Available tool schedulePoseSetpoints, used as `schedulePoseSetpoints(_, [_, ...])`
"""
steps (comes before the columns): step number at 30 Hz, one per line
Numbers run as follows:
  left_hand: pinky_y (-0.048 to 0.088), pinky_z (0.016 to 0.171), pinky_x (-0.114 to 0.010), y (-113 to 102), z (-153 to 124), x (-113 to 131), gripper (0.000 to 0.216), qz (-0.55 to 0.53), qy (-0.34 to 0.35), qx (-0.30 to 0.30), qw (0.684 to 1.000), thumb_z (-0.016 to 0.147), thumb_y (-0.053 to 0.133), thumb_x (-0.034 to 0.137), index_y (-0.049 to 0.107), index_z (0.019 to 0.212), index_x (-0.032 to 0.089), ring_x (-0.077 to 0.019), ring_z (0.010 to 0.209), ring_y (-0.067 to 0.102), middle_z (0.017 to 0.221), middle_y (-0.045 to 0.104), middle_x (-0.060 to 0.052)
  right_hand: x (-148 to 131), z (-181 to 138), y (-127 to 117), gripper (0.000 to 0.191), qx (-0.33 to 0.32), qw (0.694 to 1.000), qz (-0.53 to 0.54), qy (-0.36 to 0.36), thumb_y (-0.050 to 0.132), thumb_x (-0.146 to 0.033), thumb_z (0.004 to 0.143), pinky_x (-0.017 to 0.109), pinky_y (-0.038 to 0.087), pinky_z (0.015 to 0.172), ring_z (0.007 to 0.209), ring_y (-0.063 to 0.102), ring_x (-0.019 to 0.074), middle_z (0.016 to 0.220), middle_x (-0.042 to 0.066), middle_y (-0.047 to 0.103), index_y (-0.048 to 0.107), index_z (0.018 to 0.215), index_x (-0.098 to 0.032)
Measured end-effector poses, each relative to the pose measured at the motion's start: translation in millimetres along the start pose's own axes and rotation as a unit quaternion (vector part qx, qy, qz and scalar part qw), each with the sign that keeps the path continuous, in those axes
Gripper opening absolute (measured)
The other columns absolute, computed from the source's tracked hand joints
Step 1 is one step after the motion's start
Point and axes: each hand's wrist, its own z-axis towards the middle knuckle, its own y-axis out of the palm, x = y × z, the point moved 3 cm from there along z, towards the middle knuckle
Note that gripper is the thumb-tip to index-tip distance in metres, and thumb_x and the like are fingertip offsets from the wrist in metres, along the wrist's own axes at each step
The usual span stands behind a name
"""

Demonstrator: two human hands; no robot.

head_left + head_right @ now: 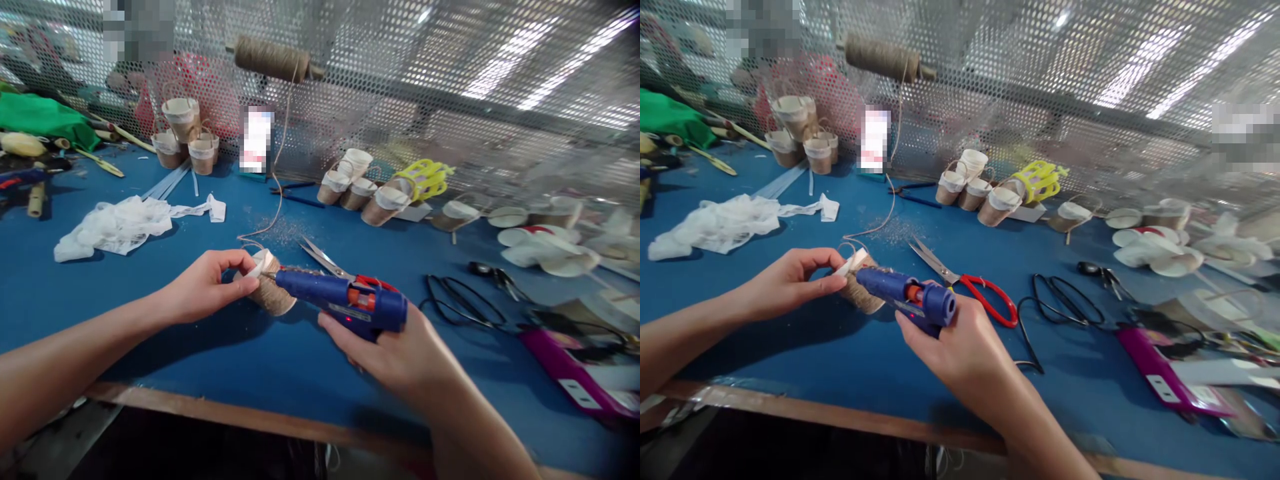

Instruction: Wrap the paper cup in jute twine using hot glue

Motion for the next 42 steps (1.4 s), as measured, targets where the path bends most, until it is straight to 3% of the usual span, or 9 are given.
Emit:
schedulePoseSetpoints(5, [0.034, 0.061, -0.024, -0.2, -0.4, 0.0, 0.018, 0.001, 0.011, 0.0, 1.0, 0.079, 0.049, 0.03, 0.055, 0.075, 0.014, -0.0112, 0.065, 0.044, 0.071, 0.052, 0.001, 3.5, 0.3, -0.6, 0.019, 0.021, 1.0, -0.007, 0.01, 0.06, -0.029, 0.069, 0.025, 0.037, 0.039, 0.036, 0.039, 0.0095, 0.042, -0.006, 0.045, 0.046, 0.058, -0.021])
schedulePoseSetpoints(10, [0.037, 0.064, -0.024, -0.3, -1.0, 1.0, 0.017, 0.018, 0.016, -0.002, 1.0, 0.08, 0.049, 0.029, 0.056, 0.076, 0.014, -0.0123, 0.067, 0.047, 0.072, 0.055, 0.0, 7.0, 0.0, -0.6, 0.017, 0.016, 0.999, -0.029, -0.024, 0.062, -0.034, 0.067, 0.029, 0.046, 0.052, 0.053, 0.053, 0.0165, 0.057, 0.0, 0.057, 0.052, 0.064, -0.021])
schedulePoseSetpoints(14, [0.038, 0.065, -0.024, -0.6, -1.6, 3.5, 0.017, 0.023, 0.023, 0.003, 0.999, 0.08, 0.048, 0.03, 0.056, 0.076, 0.015, -0.0132, 0.069, 0.049, 0.074, 0.056, -0.001, 4.6, -1.8, -1.9, 0.017, 0.03, 0.999, -0.023, -0.002, 0.06, -0.033, 0.069, 0.029, 0.046, 0.049, 0.052, 0.053, 0.0174, 0.054, 0.0, 0.055, 0.049, 0.063, -0.022])
schedulePoseSetpoints(18, [0.037, 0.063, -0.023, -0.6, -2.3, 4.7, 0.017, 0.026, 0.025, -0.002, 0.999, 0.08, 0.048, 0.029, 0.055, 0.074, 0.014, -0.0123, 0.067, 0.047, 0.071, 0.054, 0.0, -0.2, -0.8, -2.7, 0.017, 0.028, 0.998, -0.042, -0.027, 0.061, -0.031, 0.067, 0.029, 0.046, 0.05, 0.058, 0.056, 0.0191, 0.057, 0.001, 0.057, 0.048, 0.059, -0.022])
schedulePoseSetpoints(25, [0.039, 0.069, -0.025, -1.7, -3.4, 3.9, 0.018, 0.051, 0.023, -0.007, 0.998, 0.081, 0.048, 0.028, 0.058, 0.082, 0.014, -0.0142, 0.073, 0.049, 0.077, 0.056, -0.001, -1.8, -1.1, -5.9, 0.02, 0.022, 0.997, -0.059, 0.032, 0.059, -0.032, 0.069, 0.027, 0.036, 0.037, 0.034, 0.04, 0.0111, 0.038, -0.005, 0.044, 0.046, 0.057, -0.022])
schedulePoseSetpoints(42, [0.041, 0.075, -0.027, -4.0, -2.5, 1.0, 0.018, 0.06, 0.034, -0.032, 0.997, 0.083, 0.047, 0.031, 0.058, 0.083, 0.016, -0.0152, 0.079, 0.053, 0.082, 0.06, -0.002, -4.0, -3.8, -7.5, 0.021, 0.026, 0.998, -0.05, 0.029, 0.059, -0.03, 0.069, 0.026, 0.033, 0.034, 0.032, 0.039, 0.011, 0.035, -0.006, 0.042, 0.046, 0.055, -0.023])
